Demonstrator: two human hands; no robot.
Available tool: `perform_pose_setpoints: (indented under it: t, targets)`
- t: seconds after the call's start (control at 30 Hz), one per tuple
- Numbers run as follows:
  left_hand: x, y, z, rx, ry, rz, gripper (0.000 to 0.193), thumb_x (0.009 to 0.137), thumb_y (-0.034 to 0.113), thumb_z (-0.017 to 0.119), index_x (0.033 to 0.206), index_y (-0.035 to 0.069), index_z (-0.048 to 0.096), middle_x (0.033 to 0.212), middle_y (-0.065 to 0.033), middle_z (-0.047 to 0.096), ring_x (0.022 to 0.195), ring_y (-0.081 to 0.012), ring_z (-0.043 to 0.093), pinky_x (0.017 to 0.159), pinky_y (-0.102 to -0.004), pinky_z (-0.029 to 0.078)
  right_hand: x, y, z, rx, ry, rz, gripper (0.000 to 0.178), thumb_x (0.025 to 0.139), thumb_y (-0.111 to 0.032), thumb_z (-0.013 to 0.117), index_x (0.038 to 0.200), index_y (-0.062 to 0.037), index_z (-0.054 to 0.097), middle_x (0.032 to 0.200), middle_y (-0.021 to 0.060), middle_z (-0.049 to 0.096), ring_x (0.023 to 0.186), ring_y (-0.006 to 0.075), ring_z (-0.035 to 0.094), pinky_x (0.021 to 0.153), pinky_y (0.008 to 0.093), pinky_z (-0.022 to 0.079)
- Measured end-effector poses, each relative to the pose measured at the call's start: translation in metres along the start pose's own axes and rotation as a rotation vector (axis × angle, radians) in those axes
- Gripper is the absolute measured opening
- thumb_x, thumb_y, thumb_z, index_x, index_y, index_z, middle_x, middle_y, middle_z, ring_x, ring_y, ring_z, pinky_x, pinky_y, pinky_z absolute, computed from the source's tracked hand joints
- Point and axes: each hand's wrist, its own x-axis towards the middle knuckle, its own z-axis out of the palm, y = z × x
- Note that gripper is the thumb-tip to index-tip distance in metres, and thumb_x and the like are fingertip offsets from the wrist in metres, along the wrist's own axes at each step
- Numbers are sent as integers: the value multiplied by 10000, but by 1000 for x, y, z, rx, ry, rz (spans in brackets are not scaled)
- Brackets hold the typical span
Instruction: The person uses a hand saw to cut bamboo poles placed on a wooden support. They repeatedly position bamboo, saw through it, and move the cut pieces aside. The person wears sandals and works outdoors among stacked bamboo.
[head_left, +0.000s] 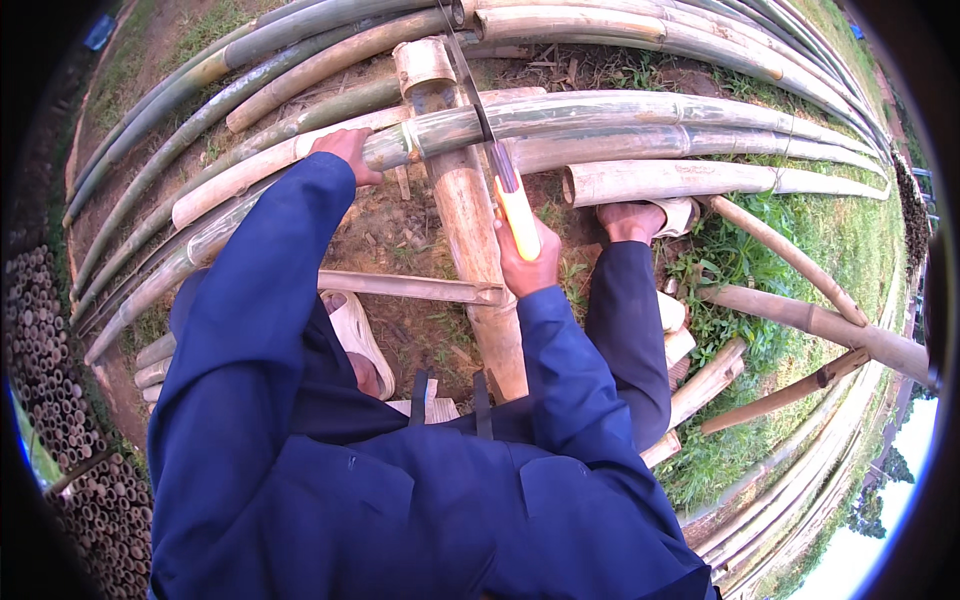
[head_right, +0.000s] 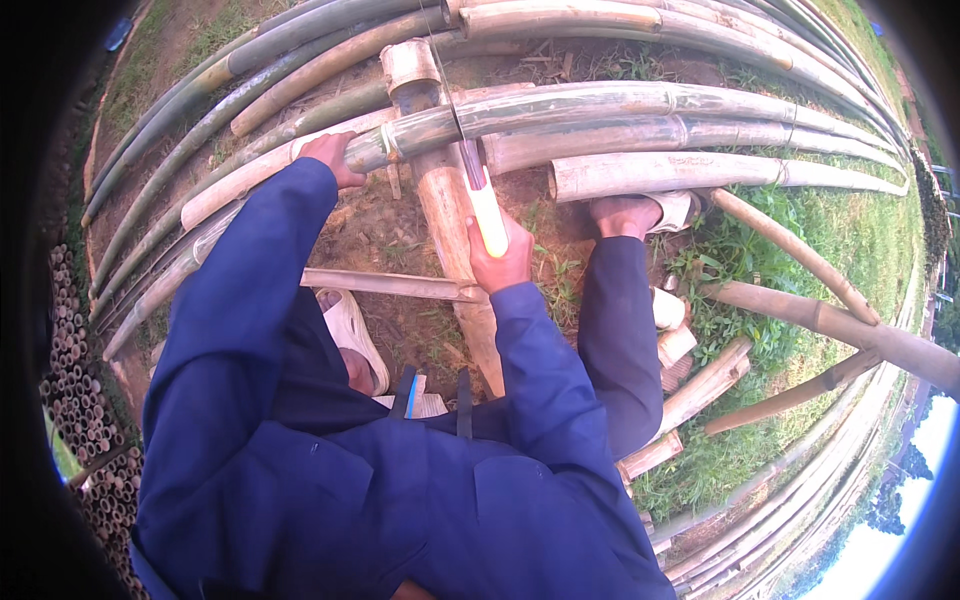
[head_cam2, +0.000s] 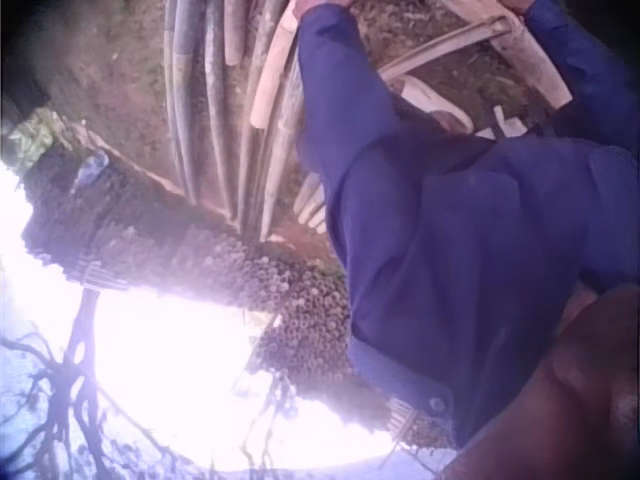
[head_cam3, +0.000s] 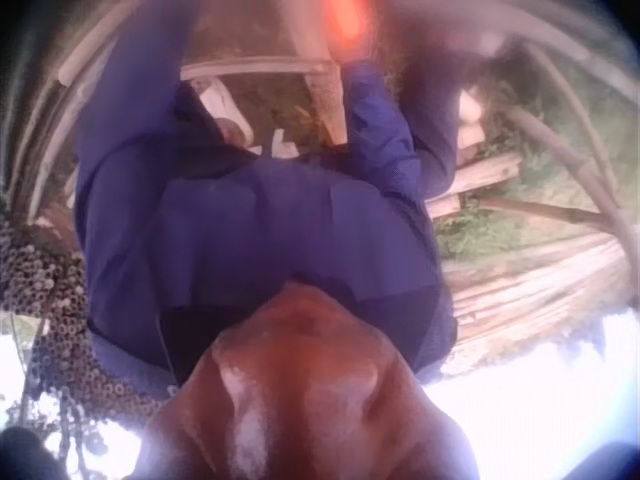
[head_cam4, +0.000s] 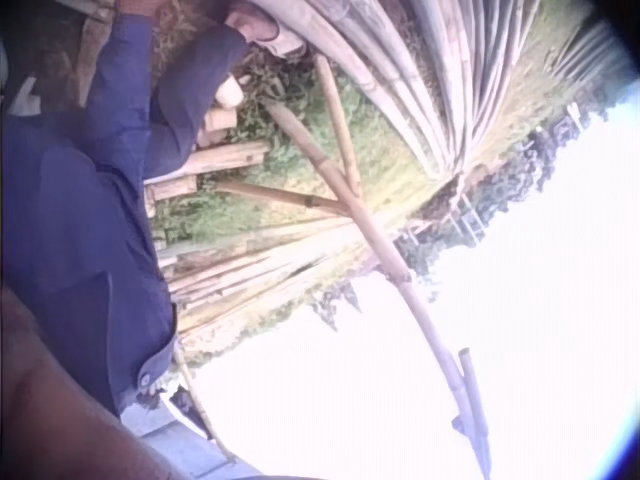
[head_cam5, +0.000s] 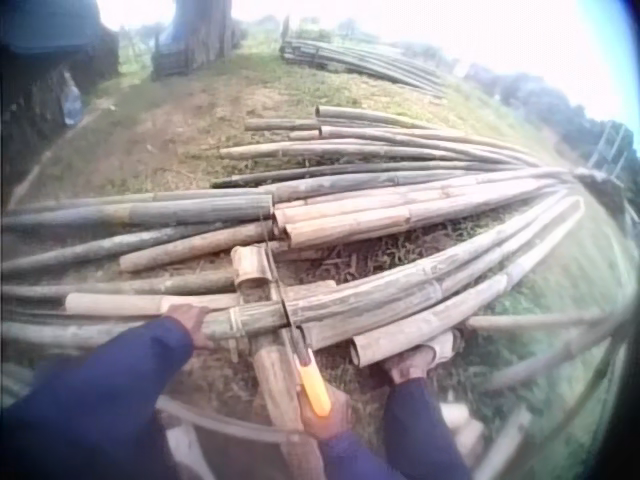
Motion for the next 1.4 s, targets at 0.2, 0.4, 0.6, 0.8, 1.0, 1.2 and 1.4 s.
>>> perform_pose_setpoints:
  t: [0.2,0.4,0.6,0.8,1.0,1.2,1.4]
  targets:
    - [-6,-22,8,-22,-7,-30,785,627,411,833,1298,44,654,1094,-222,738,1041,-362,713,952,-449,550,-85,-16,-32,-122,-13,29,168,908,-56,730,1058,18,711,763,175,686,634,236,679,622,345,523]
    - [-12,-24,16,-20,-25,-55,826,605,419,825,1324,57,643,1099,-226,734,1048,-372,704,940,-450,548,-134,-37,-57,-163,-70,126,207,880,2,718,1084,38,722,875,175,746,792,248,760,748,339,570]
    - [5,-11,2,-1,-22,-14,793,630,422,831,1312,60,651,1073,-214,742,1029,-360,713,940,-455,550,7,-1,9,4,-55,44,168,913,-86,741,985,53,681,728,136,647,648,141,560,639,324,498]
    - [-11,-1,1,-28,-74,16,843,610,407,832,1337,33,625,1087,-247,729,1050,-387,701,967,-454,538,-16,-6,7,-71,11,28,231,914,-77,736,1111,42,709,856,167,724,770,203,717,727,349,553]
    - [-15,-5,2,-11,72,26,742,660,440,825,1254,33,644,978,-223,746,967,-389,721,909,-476,560,20,-38,2,-55,-45,67,153,893,-45,735,1015,43,706,740,118,685,680,145,650,651,329,518]
    - [-30,-4,20,18,47,105,671,687,443,819,1193,47,627,1015,-203,739,944,-367,723,886,-482,562,-23,-24,2,16,60,19,160,904,-46,736,1036,40,710,776,115,698,720,121,662,672,304,525]
    - [-31,9,13,38,-19,37,668,691,442,814,1179,39,598,995,-219,733,942,-387,717,871,-474,561,-17,1,-4,-89,90,-101,112,894,-32,735,987,28,714,711,93,654,605,141,620,591,315,495]
